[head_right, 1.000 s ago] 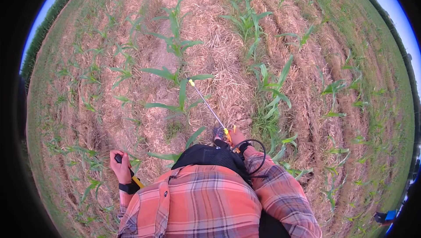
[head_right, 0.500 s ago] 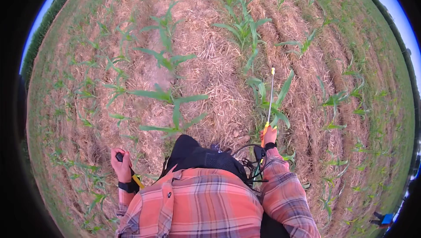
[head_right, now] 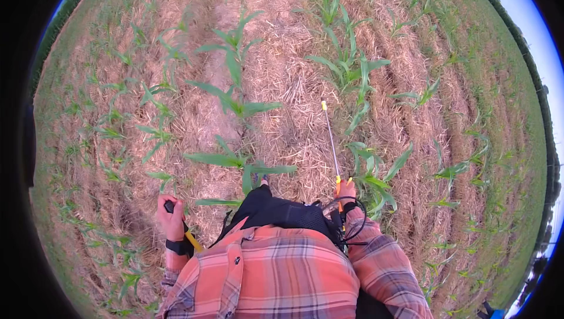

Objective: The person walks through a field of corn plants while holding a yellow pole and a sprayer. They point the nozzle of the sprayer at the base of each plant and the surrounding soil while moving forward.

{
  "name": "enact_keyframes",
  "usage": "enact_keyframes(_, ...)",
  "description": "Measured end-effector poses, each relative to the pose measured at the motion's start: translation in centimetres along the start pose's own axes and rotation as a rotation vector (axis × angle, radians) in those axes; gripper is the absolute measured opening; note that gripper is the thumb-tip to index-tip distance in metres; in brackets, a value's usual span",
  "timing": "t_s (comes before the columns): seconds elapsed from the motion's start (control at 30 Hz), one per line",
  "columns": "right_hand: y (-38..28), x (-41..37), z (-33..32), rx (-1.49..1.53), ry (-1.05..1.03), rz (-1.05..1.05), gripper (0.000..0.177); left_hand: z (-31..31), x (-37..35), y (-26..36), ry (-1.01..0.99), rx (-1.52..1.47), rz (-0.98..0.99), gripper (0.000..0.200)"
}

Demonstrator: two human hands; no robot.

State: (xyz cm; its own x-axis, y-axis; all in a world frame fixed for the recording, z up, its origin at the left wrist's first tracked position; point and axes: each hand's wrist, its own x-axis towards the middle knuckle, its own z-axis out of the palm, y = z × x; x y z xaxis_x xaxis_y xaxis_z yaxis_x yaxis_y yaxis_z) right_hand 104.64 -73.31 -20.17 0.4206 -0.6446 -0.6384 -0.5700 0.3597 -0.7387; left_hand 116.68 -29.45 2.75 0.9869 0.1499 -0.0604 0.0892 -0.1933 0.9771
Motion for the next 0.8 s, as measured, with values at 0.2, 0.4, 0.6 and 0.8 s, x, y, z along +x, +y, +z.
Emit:
enact_keyframes(0.2, -7.9, -1.5, 10.2, -0.315, -0.294, -0.062, 0.021, -1.5, 7.8, 0.5, -0.005, -0.035, -0.021, 0.013)
enact_keyframes(0.4, -12.7, -3.7, 17.7, -0.475, -0.558, -0.131, 0.023, -0.9, 13.2, 1.3, -0.067, -0.054, -0.014, 0.013)
enact_keyframes(0.6, -16.6, -3.8, 20.5, -0.515, -0.738, -0.137, 0.022, -0.3, 16.6, 2.0, -0.074, -0.052, -0.001, 0.013)
enact_keyframes(0.8, -18.5, -0.8, 22.3, -0.477, -0.674, -0.055, 0.021, 0.9, 19.9, 1.9, -0.054, -0.044, -0.005, 0.013)
